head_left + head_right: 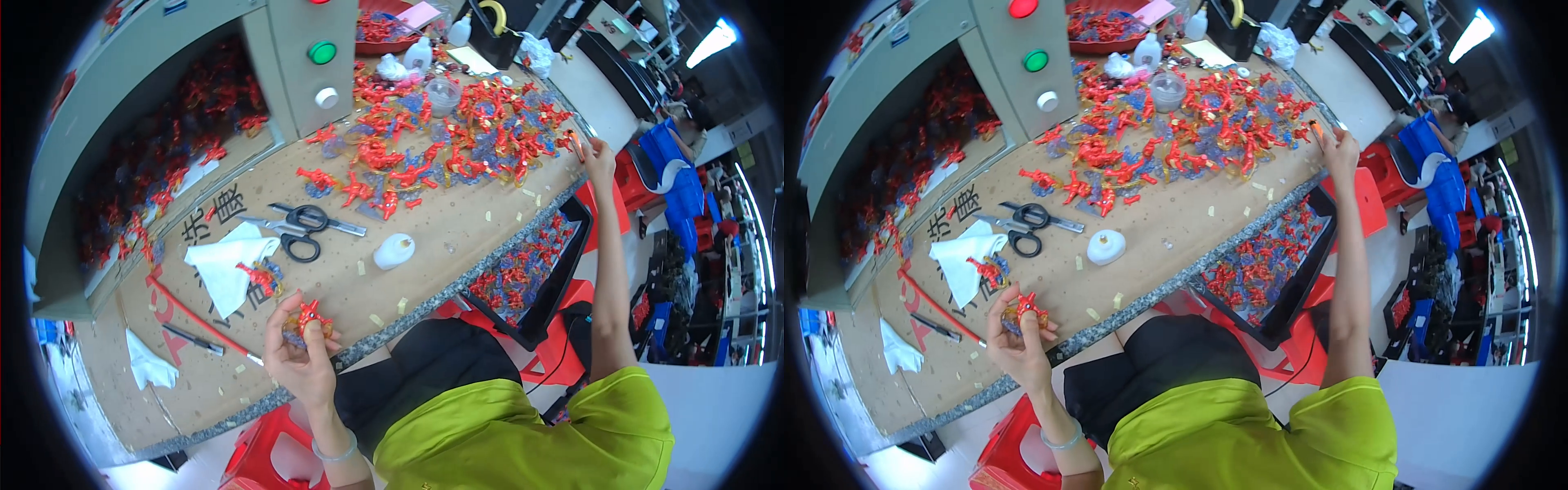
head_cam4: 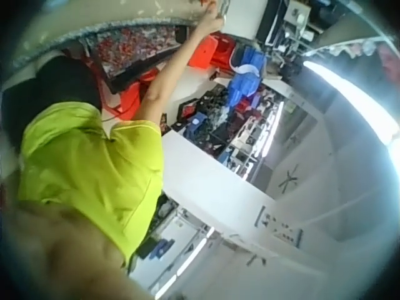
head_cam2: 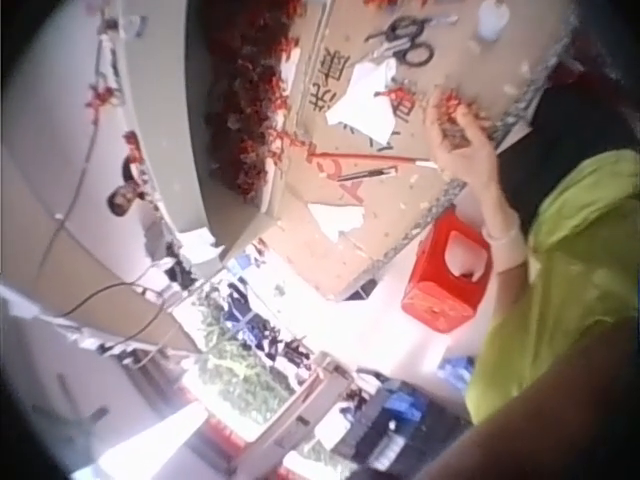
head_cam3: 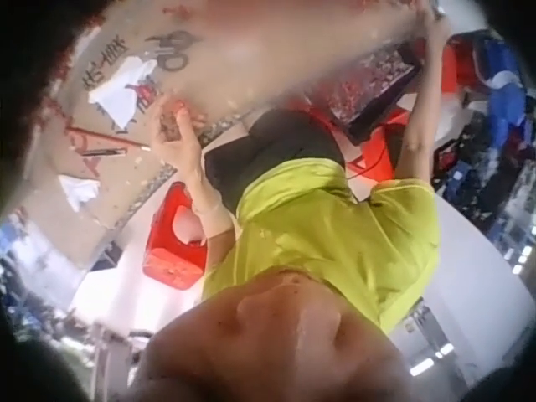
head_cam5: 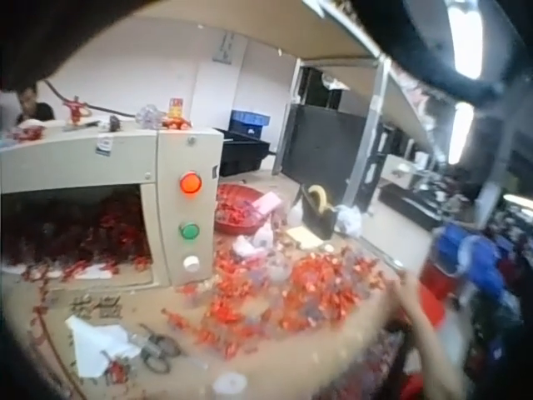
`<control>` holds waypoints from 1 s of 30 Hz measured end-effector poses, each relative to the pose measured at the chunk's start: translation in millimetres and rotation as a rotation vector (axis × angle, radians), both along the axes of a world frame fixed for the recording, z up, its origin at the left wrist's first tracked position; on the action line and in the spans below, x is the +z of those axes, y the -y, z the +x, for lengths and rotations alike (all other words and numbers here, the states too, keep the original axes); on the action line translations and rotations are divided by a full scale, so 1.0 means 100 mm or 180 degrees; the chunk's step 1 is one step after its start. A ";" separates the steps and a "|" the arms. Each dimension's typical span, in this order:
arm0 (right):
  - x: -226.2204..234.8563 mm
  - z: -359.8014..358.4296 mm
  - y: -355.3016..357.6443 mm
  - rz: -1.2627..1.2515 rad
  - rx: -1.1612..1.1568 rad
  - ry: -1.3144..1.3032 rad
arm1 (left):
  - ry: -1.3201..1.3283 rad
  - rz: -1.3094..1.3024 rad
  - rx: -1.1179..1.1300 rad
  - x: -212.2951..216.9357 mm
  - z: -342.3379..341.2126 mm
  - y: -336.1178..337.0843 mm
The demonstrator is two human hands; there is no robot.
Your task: The person assembles toy figurines by applying glue from a bottle onto the figurine parts and attaching the pieces together by hand.
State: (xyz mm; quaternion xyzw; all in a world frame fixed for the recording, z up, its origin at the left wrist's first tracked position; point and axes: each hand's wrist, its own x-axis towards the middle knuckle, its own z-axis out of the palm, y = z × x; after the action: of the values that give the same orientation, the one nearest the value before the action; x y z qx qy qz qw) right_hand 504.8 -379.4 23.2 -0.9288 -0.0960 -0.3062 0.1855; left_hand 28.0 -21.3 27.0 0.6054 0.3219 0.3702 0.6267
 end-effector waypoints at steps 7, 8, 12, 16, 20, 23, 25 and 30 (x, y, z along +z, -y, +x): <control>-0.18 0.62 0.49 -0.0631 0.0057 -0.0958 | 0.0046 0.0056 -0.0027 -0.02 0.01 0.02; -0.14 0.52 0.49 -0.0552 -0.0040 -0.0412 | 0.0079 0.0040 -0.0047 -0.01 0.00 0.02; 0.40 -0.57 -0.27 0.1248 0.0990 -0.0441 | 0.0063 0.0124 0.0022 -0.02 -0.06 0.00; 0.79 -2.18 -1.35 0.3227 0.2429 -0.2609 | 0.0082 0.0071 0.0007 -0.04 -0.05 0.00; 0.62 -2.64 -1.70 0.3626 0.2541 -0.4207 | 0.0022 0.0188 0.0003 0.00 -0.04 0.00; 0.53 -2.73 -1.94 0.3453 0.2274 -0.3860 | 0.0084 0.0207 -0.0003 -0.03 0.01 0.01; 0.53 -2.75 -2.03 0.2716 0.2542 -0.3401 | 0.0094 0.0146 0.0049 -0.03 -0.01 0.02; 0.73 -2.91 -2.25 0.2207 0.2608 -0.3003 | 0.0113 0.0105 0.0040 -0.02 -0.07 0.01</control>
State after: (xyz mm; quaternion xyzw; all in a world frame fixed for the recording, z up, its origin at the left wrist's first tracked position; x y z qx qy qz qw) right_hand 213.8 -154.7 96.2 -0.7390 -0.2438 0.2097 0.5920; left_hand 21.4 -22.0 24.9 0.6070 0.3084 0.3900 0.6200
